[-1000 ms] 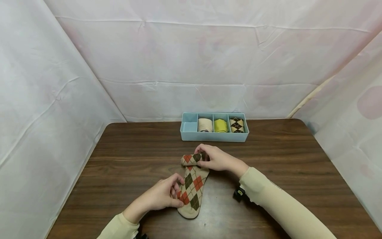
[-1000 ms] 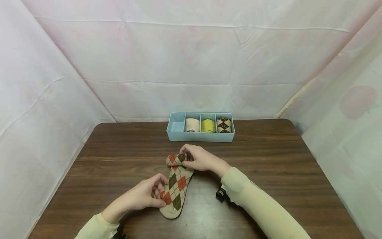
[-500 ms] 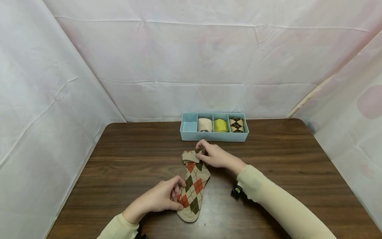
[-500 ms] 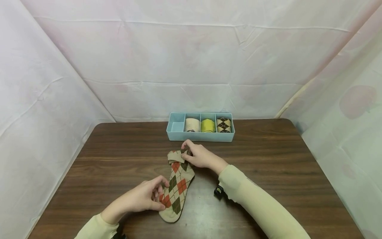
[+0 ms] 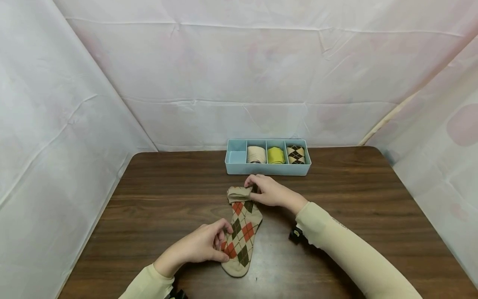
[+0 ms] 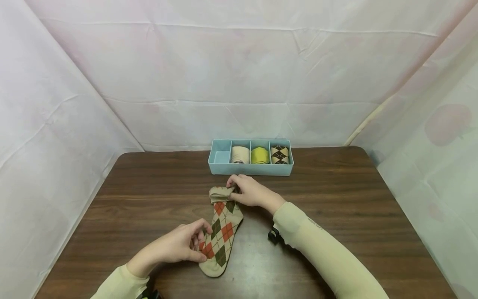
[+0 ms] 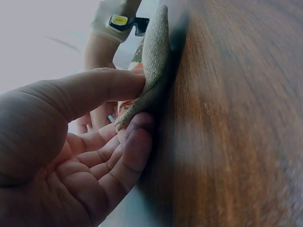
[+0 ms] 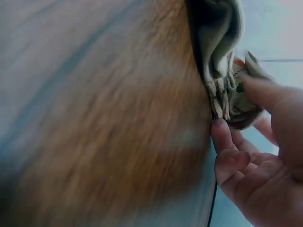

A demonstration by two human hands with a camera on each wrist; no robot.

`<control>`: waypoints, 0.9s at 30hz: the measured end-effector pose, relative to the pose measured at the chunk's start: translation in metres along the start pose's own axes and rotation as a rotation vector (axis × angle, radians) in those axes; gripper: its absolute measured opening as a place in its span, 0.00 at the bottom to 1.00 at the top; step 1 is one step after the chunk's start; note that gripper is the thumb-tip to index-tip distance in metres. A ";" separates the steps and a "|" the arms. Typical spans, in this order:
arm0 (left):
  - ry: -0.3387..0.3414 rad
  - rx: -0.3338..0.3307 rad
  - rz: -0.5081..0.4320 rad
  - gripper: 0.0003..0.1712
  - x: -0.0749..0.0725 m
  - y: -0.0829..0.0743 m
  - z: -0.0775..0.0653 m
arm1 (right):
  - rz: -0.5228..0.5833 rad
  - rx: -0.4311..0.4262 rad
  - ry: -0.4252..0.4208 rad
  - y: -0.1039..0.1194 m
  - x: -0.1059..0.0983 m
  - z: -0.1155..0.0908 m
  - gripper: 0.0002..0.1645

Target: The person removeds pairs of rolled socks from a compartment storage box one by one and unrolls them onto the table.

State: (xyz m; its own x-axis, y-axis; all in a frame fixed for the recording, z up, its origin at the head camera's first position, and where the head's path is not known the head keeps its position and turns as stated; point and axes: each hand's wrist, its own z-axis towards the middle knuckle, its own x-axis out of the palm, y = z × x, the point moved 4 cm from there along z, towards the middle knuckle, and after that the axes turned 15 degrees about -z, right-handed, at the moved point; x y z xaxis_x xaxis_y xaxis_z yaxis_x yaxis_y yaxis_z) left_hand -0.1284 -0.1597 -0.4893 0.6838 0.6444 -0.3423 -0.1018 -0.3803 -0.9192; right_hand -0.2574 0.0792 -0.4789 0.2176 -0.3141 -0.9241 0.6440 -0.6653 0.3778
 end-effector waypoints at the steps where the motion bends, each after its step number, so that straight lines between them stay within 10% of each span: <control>1: 0.003 -0.002 0.001 0.32 0.000 0.000 0.000 | -0.009 0.001 -0.012 -0.001 0.000 0.002 0.14; 27: 0.129 0.012 0.052 0.32 0.002 -0.012 -0.009 | 0.131 0.268 0.010 -0.002 0.008 0.015 0.14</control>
State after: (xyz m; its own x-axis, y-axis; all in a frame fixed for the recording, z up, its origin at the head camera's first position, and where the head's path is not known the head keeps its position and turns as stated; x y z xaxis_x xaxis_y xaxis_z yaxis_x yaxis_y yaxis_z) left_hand -0.1194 -0.1593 -0.4778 0.7647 0.5330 -0.3620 -0.1473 -0.4023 -0.9036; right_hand -0.2679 0.0684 -0.4859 0.2944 -0.4028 -0.8667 0.3940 -0.7750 0.4940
